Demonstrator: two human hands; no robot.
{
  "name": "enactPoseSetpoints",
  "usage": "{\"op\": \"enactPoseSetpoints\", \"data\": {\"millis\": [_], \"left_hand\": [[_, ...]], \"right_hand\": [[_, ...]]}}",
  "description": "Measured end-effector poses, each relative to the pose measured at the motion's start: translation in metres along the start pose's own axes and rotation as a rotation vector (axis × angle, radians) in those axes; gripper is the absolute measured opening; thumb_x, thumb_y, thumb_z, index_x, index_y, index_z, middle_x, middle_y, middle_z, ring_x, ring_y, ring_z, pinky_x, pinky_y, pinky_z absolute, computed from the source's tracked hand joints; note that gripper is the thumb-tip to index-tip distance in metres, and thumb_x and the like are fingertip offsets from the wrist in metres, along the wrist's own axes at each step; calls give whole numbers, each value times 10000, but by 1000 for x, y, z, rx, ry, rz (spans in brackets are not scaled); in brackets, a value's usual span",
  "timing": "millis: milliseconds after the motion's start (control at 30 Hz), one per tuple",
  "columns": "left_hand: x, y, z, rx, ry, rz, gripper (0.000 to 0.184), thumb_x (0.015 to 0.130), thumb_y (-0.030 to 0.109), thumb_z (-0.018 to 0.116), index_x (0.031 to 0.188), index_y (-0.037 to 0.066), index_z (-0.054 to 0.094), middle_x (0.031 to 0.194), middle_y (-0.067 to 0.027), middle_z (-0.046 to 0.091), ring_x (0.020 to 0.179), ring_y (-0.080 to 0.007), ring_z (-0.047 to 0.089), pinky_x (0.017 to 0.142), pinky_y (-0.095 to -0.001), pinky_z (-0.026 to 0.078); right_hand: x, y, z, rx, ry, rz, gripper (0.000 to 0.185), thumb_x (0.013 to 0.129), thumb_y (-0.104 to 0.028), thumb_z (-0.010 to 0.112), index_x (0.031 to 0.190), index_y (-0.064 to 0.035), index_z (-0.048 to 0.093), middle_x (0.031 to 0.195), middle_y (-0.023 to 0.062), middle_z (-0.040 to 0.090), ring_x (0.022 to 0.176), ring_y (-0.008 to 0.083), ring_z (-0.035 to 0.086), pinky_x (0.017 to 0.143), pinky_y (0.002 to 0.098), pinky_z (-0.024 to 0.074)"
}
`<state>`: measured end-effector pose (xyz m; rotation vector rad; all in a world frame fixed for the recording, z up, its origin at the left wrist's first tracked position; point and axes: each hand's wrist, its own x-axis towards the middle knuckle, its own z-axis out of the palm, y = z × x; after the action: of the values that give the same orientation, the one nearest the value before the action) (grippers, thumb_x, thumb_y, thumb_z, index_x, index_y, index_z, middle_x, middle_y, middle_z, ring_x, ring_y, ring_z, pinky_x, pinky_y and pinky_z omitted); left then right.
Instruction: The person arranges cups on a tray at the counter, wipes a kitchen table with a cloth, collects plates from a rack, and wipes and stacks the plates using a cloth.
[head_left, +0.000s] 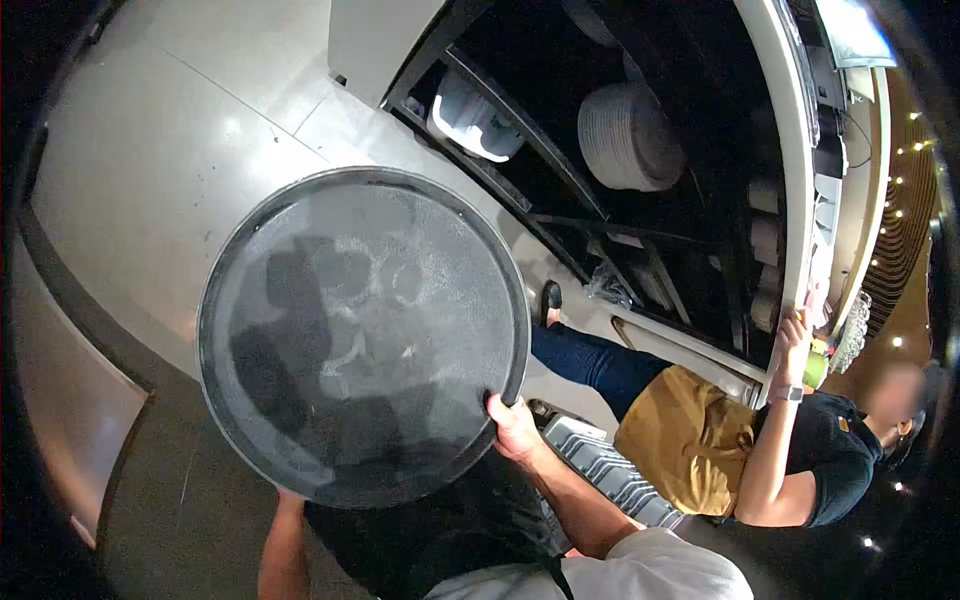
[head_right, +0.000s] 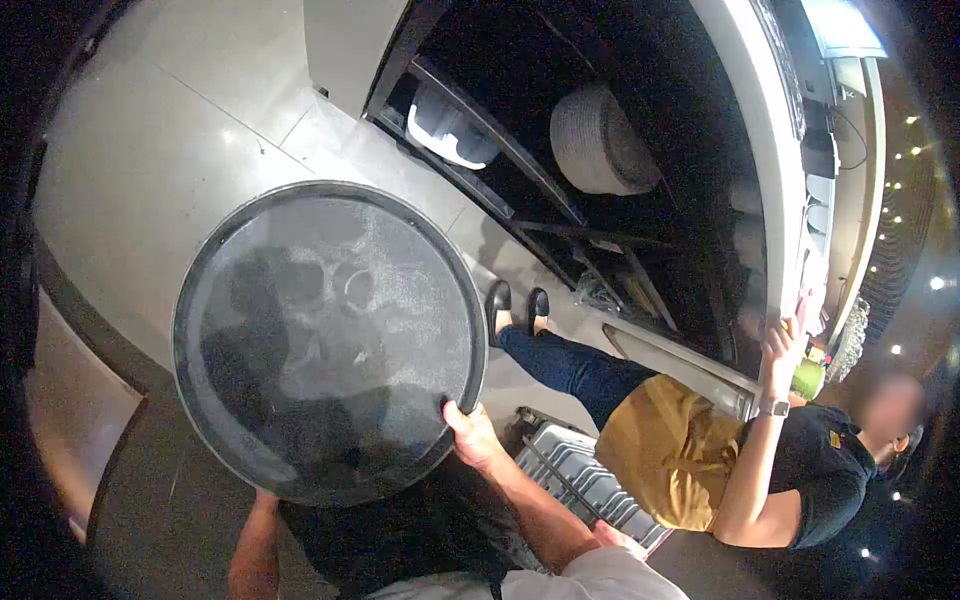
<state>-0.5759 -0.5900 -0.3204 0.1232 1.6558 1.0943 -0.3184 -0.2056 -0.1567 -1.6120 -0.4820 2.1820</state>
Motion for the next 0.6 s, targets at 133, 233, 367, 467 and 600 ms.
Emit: {"op": "enactPoseSetpoints", "data": {"millis": [133, 233, 367, 467, 600], "left_hand": [[16, -2, -13, 247, 113, -64, 708, 894, 291, 692, 1459, 21, 362, 1447, -147, 440, 1317, -301, 432, 1113, -432, 341], [24, -7, -11, -211, 276, -147, 615, 889, 286, 686, 1385, 11, 447, 1367, -158, 515, 1240, -322, 504, 1059, -448, 394], [35, 74, 15, 601, 212, 15, 427, 875, 244, 679, 1205, -9, 583, 1219, -186, 614, 1093, -373, 590, 954, -454, 458], [47, 97, 25, 940, 255, -74, 305, 850, 215, 691, 1044, -16, 647, 1092, -210, 653, 1008, -412, 609, 884, -444, 474], [54, 122, 40, 802, 370, -85, 294, 829, 226, 720, 993, -7, 646, 983, -203, 667, 961, -396, 625, 871, -452, 474]], "right_hand": [[13, 4, -13, -56, 75, -34, 513, 904, -282, 732, 1341, -98, 539, 1255, 25, 619, 1135, 200, 579, 998, 412, 453], [20, -8, -7, 15, 73, -37, 511, 900, -266, 733, 1337, -90, 535, 1266, 40, 614, 1154, 209, 569, 995, 423, 458], [38, -21, 0, 27, 149, -121, 446, 919, -210, 684, 1320, -101, 520, 1200, 46, 617, 1089, 219, 587, 988, 454, 467], [45, -48, 12, -20, 260, -189, 496, 954, -377, 639, 1342, -123, 461, 1192, 49, 588, 1049, 221, 598, 898, 445, 525], [48, -90, 14, -19, 437, -364, 583, 941, -474, 634, 1368, -137, 422, 1228, 61, 562, 1084, 246, 575, 905, 462, 513]]}}
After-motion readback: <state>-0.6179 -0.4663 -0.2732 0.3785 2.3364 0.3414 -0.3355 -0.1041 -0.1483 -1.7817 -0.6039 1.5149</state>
